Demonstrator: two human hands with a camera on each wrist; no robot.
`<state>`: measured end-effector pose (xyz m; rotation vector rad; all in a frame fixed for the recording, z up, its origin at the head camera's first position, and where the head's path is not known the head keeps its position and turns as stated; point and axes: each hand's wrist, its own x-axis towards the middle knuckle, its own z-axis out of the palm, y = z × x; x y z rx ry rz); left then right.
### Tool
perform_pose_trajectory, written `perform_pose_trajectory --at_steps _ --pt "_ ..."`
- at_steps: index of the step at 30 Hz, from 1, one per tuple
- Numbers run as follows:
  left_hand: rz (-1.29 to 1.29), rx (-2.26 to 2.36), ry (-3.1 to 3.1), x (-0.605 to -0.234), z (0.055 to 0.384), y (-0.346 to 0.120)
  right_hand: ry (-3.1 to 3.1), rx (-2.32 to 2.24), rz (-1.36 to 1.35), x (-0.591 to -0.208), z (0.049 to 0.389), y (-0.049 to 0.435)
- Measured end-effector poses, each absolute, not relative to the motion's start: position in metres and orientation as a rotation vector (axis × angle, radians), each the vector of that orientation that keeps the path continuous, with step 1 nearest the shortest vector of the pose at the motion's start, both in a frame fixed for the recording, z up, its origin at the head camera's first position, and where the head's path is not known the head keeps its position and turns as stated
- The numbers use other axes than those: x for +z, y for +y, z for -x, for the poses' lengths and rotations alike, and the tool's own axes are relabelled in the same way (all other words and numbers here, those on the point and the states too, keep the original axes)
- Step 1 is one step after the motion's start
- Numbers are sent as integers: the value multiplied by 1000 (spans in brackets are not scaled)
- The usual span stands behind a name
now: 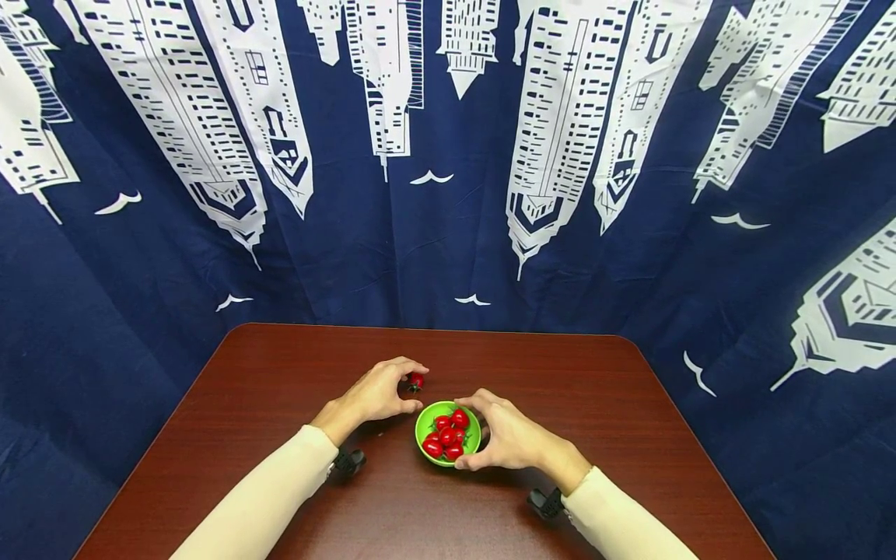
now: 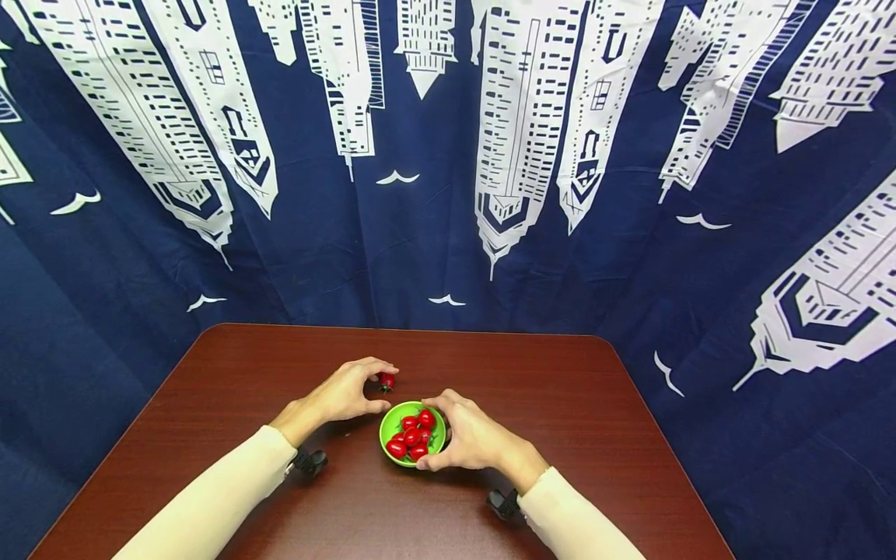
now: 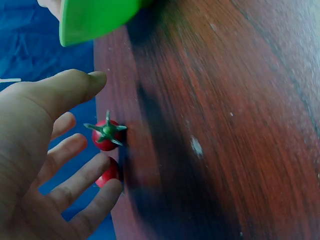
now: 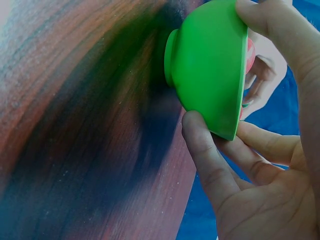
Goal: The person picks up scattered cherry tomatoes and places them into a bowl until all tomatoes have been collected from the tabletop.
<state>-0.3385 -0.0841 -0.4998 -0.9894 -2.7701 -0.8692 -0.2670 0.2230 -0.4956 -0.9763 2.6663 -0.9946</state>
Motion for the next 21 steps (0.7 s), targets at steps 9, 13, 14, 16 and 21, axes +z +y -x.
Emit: perform_pose_trajectory --at_steps 9,13,14,16,21 --pt "1051 -796 -2813 -508 343 -87 2656 -1008 958 -495 267 223" --pt "1062 -794 -2820 -510 344 -87 2658 -1001 962 -495 267 223" --pt "1062 -793 -2822 -510 344 -88 2656 -1001 963 -495 267 223" --pt "1065 -794 -2820 -511 345 -88 2654 -1001 963 -495 267 223" --pt "1068 -852 -2810 -512 346 -89 2653 -1008 960 -496 268 222"
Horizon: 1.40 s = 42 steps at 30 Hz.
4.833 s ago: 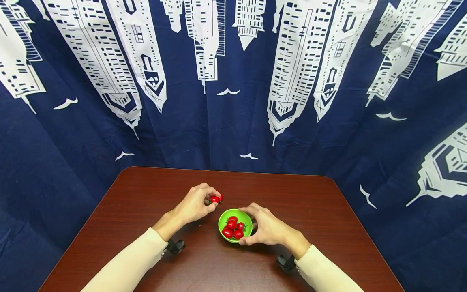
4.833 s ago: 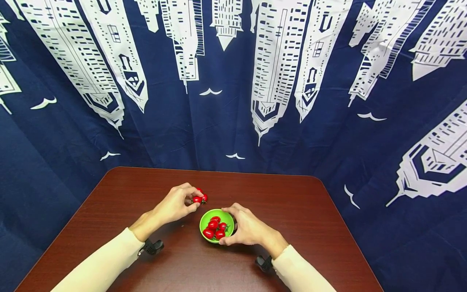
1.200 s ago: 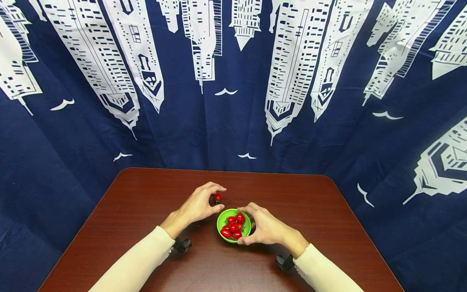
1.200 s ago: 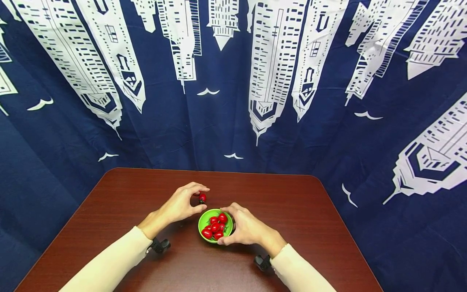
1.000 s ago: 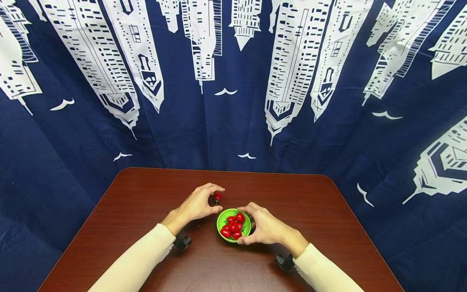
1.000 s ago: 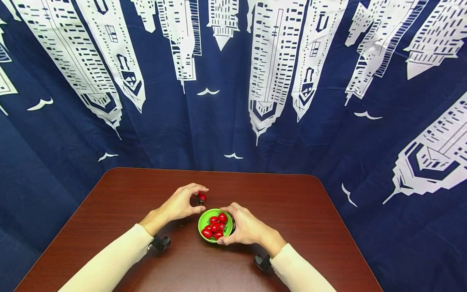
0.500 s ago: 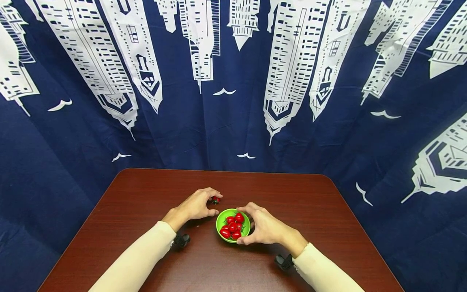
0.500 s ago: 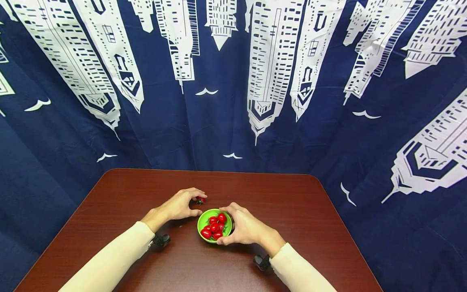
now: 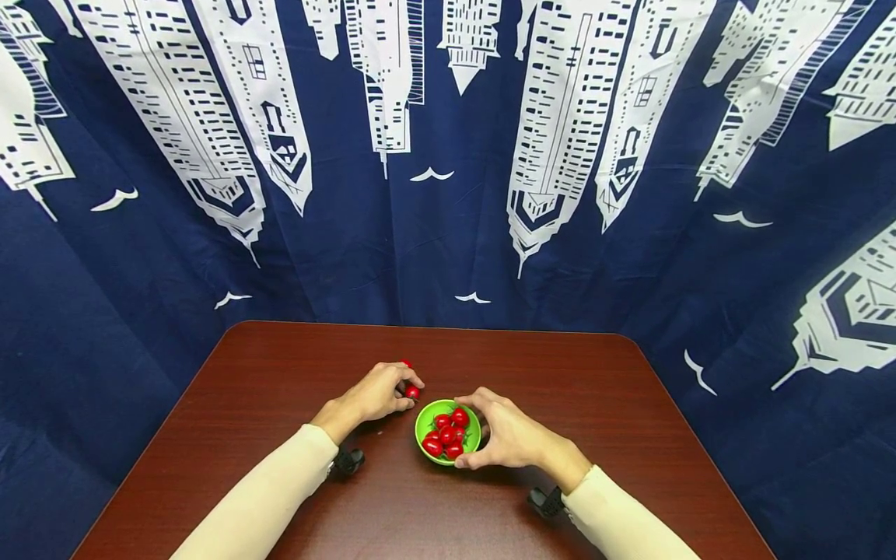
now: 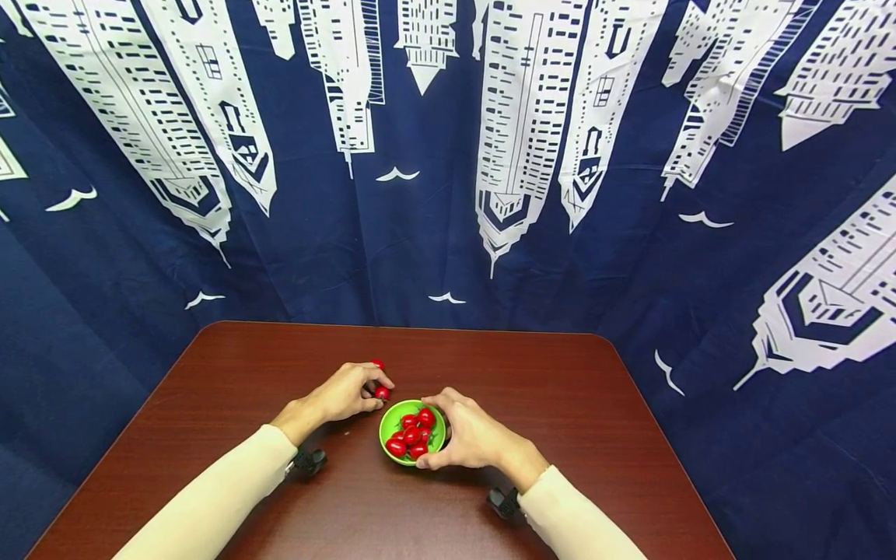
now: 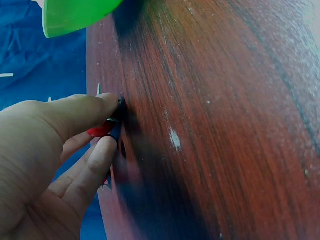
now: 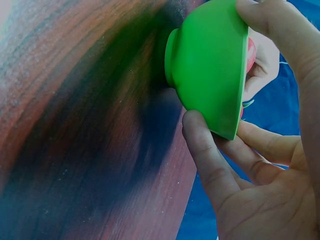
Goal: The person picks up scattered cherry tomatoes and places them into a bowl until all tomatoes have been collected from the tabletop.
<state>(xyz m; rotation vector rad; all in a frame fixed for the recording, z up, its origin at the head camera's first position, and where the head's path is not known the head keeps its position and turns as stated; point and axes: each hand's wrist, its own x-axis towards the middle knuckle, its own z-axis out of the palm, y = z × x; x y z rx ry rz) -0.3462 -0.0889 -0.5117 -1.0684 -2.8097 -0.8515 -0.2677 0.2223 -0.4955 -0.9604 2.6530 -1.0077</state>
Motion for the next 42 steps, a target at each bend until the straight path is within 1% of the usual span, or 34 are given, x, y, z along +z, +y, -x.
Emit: perform_pose_trajectory --at_steps 21,42 --pt "1038 -925 -2788 -513 346 -91 2656 -1018 980 -497 268 222" --pt "1070 -931 -2709 -503 337 -100 2668 -1003 990 -497 268 222"
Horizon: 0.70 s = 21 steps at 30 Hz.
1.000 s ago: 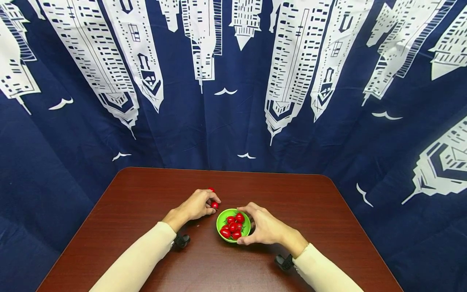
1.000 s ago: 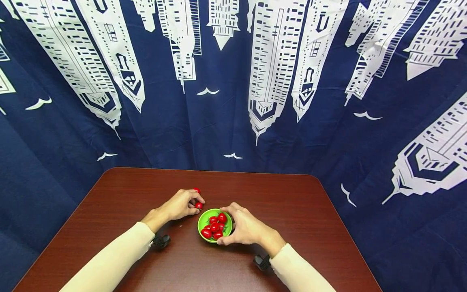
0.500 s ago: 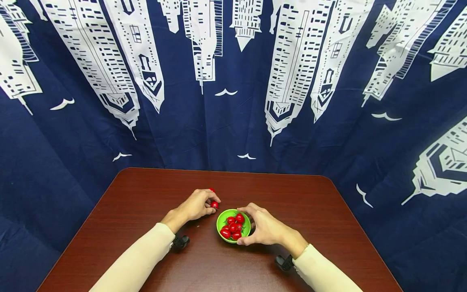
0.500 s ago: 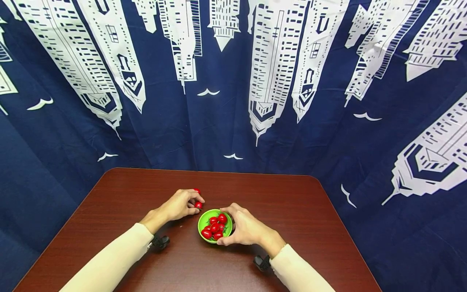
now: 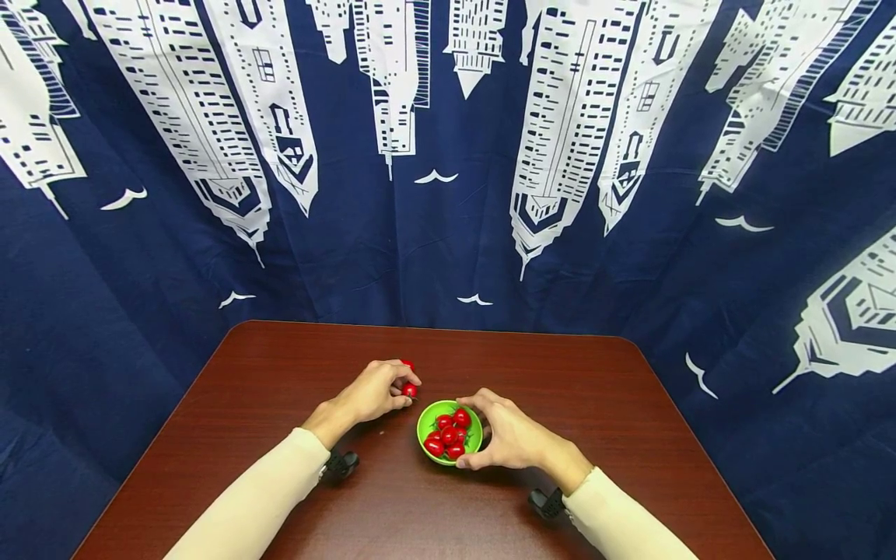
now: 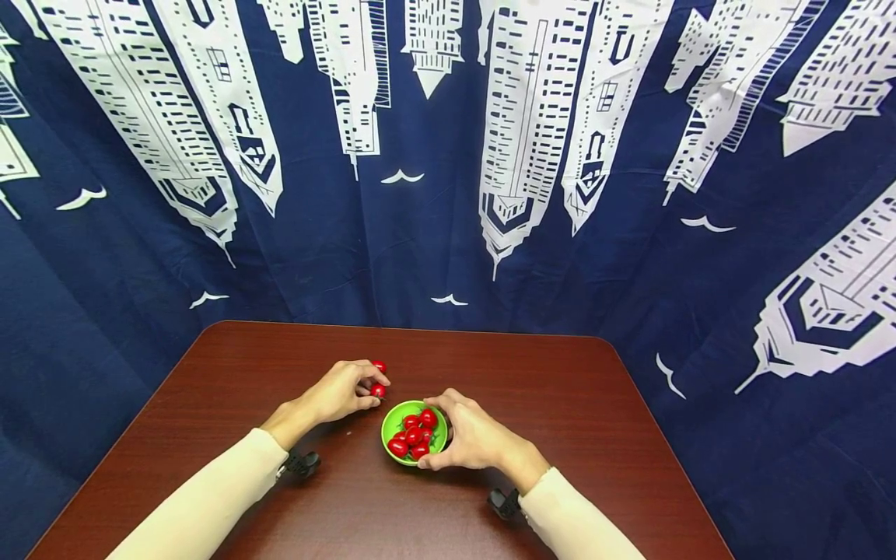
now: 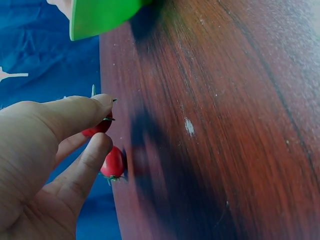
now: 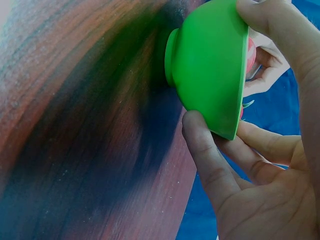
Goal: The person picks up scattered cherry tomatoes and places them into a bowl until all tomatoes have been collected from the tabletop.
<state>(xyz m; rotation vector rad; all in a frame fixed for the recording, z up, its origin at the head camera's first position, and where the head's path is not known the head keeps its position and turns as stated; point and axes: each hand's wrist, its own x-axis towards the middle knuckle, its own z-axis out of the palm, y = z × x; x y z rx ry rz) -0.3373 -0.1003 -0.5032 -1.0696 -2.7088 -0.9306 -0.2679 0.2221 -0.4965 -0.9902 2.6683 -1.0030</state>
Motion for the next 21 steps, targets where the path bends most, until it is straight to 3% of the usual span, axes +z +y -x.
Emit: perform_pose_trajectory --at_steps 21 --pt "1115 -971 -2669 -492 320 -105 2660 -1001 999 -498 270 221"
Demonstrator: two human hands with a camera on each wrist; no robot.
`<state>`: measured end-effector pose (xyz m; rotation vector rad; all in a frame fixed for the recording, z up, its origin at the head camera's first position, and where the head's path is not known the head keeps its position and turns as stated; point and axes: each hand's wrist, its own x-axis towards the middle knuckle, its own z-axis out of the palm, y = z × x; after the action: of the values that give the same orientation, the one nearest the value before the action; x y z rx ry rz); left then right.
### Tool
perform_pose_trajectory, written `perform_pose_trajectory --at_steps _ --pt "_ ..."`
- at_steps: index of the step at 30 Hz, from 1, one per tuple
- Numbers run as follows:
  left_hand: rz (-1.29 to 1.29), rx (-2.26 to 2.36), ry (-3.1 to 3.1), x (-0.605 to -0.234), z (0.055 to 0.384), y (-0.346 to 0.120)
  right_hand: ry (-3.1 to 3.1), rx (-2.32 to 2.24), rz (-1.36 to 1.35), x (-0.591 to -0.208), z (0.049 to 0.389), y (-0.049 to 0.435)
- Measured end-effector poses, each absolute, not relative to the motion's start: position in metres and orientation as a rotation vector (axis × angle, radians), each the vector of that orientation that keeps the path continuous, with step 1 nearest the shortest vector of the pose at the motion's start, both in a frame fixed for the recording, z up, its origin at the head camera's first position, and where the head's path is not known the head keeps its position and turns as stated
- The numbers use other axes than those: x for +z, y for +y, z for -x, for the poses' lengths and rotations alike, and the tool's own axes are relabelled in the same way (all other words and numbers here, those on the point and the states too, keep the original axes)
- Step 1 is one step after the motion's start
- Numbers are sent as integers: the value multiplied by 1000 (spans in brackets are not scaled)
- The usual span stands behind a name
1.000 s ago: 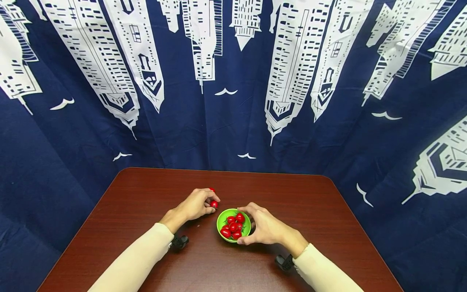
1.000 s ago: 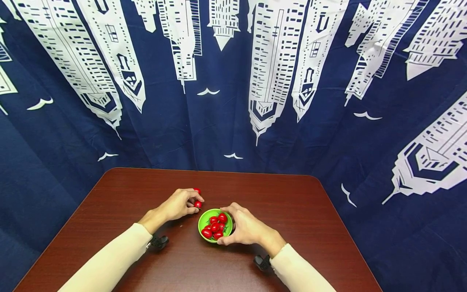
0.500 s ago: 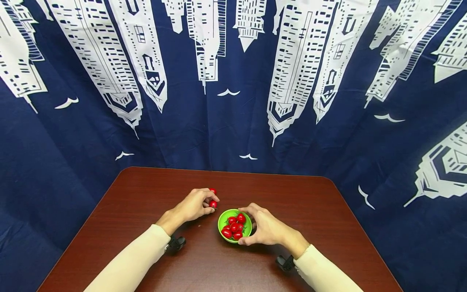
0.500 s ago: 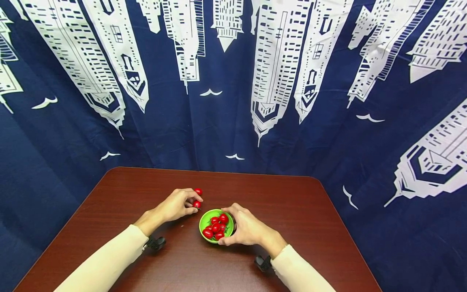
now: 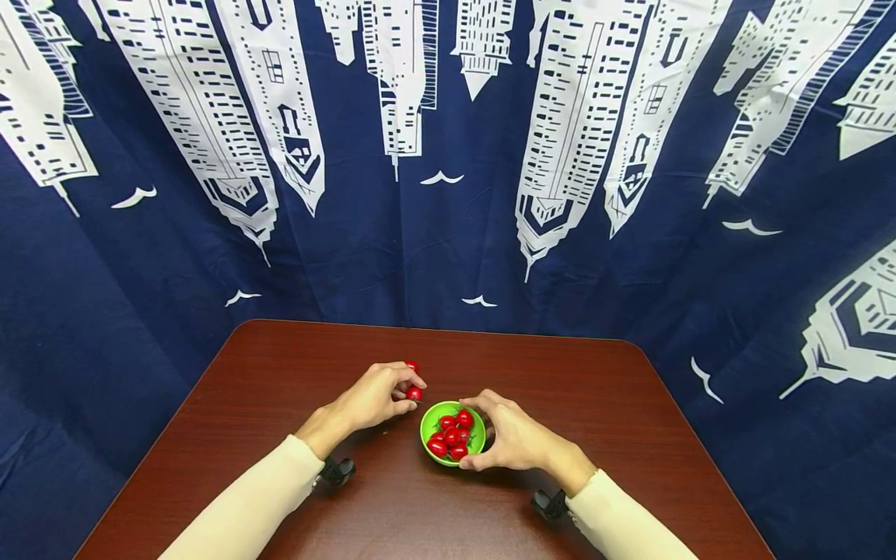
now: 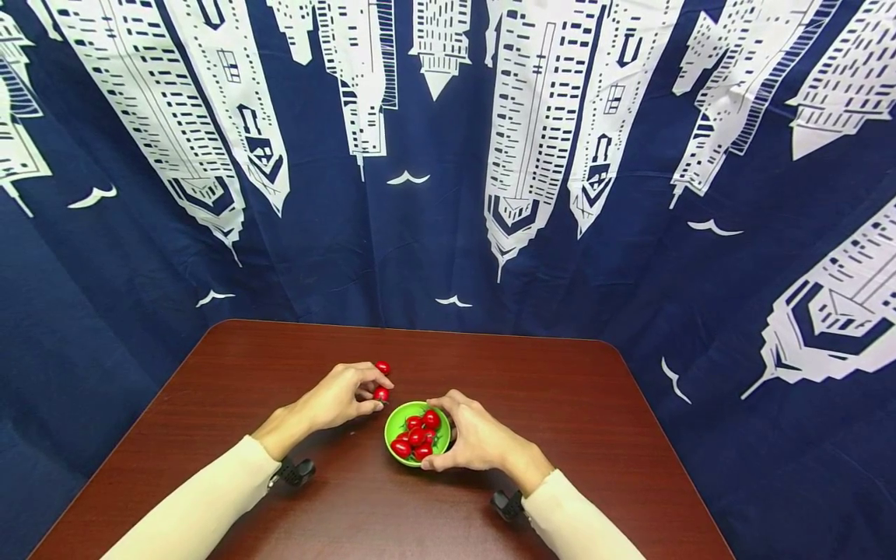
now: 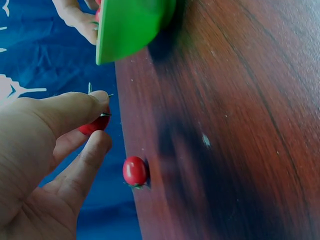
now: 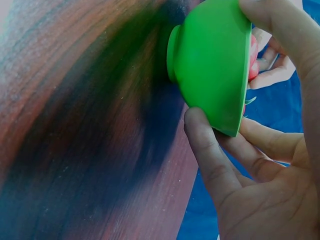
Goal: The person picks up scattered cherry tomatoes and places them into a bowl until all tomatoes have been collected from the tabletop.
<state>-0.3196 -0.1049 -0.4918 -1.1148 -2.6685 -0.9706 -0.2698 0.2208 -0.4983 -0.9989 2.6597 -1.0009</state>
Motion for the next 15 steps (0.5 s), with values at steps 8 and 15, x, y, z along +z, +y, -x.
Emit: perform_pose_trajectory --at_steps 8,15 --pt "1128 -970 -2678 -482 311 -101 2650 -1002 984 -498 270 221" --pt "1171 -952 -2635 -473 302 -97 2652 -1003 986 -497 270 221"
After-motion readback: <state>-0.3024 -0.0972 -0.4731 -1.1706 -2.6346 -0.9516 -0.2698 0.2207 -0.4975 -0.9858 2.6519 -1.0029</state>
